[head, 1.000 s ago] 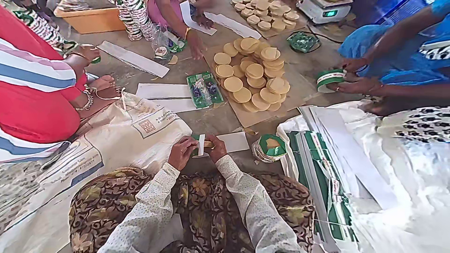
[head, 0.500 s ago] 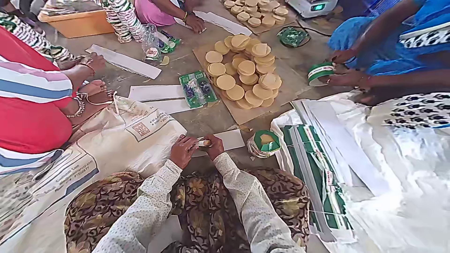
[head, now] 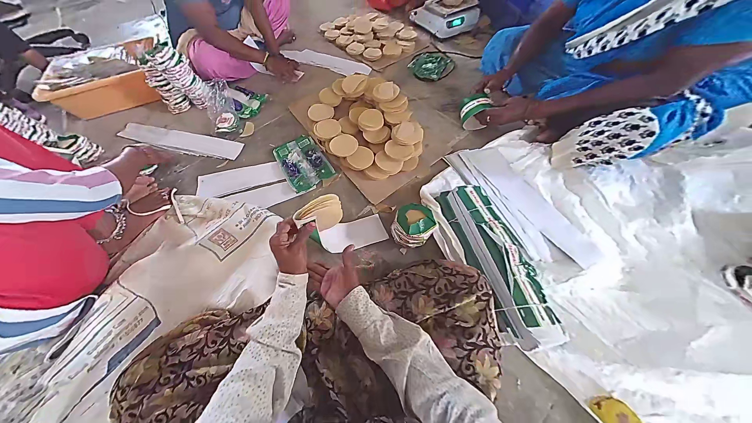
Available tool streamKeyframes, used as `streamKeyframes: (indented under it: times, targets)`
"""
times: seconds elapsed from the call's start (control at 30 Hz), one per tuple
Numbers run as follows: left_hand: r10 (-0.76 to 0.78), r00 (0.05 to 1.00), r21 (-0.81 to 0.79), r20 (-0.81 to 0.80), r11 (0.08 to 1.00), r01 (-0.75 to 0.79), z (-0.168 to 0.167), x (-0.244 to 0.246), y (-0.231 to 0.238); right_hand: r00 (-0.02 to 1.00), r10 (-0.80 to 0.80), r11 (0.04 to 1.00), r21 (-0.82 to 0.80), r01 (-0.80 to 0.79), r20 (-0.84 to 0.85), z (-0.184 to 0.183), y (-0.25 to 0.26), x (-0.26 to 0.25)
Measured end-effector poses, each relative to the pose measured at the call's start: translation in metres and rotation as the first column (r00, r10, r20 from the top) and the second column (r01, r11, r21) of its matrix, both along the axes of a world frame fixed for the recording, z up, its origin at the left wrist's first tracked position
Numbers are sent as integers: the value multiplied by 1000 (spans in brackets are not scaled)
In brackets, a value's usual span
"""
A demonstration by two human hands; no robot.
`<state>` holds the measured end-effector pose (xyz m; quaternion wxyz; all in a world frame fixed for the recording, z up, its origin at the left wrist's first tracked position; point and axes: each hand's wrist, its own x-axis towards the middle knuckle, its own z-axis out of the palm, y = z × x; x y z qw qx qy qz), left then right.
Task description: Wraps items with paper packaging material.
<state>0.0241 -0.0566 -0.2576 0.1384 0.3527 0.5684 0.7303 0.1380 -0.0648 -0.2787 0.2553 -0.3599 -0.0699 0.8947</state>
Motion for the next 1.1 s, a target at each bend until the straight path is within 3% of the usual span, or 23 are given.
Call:
streamKeyframes:
  times: [0.03,0.1,0.17,0.23,0.33,0.4,0.43,0.47,0.53,0.6,0.7,0.9,1.0,1.07,1.1]
  targets:
    - [-39,998,56,48,998,36,6,0,-7,993,-93,996,-22,92,-76,-1,7,-6]
    - [-84,996,82,25,993,82,11,-11,-25,950,-309,949,-48,311,39,4,31,-17]
    - [-93,990,43,-110,994,98,5,-32,-43,862,-427,892,-24,450,274,3,56,-22]
    - [-58,939,-78,-340,996,33,-6,-53,-54,776,-507,849,61,525,374,-7,73,-21]
    - [-146,771,-320,-620,944,-78,-20,-62,-54,713,-536,844,258,470,453,-16,74,-15]
    - [-300,690,-485,-658,871,-84,-31,-55,-47,714,-462,868,435,240,526,-18,65,-8]
    - [-362,666,-551,-652,830,-87,-36,-49,-43,693,-434,835,546,69,576,-22,61,-6]
    - [-395,654,-590,-645,801,-99,-39,-42,-39,670,-423,745,655,-126,611,-25,57,-3]
    - [-410,644,-618,-646,776,-125,-40,-29,-29,648,-462,407,794,-452,606,-34,54,-3]
    - [-403,656,-636,-638,756,-154,-37,-16,-20,688,-530,73,835,-546,496,-44,54,-7]
    - [-307,769,-657,-561,730,-187,-34,-3,-10,659,-593,-145,744,-653,462,-49,50,-16]
    - [-155,912,-619,-381,775,-126,-42,2,-1,607,-678,-287,612,-737,414,-54,46,-22]
    - [19,998,-531,56,848,14,-43,7,8,560,-717,-298,544,-784,415,-53,44,-29]
    - [103,926,-432,363,899,69,-43,6,11,526,-761,-319,487,-813,379,-55,43,-33]
    - [88,924,-422,373,903,84,-46,3,10,513,-768,-324,459,-827,383,-54,42,-34]
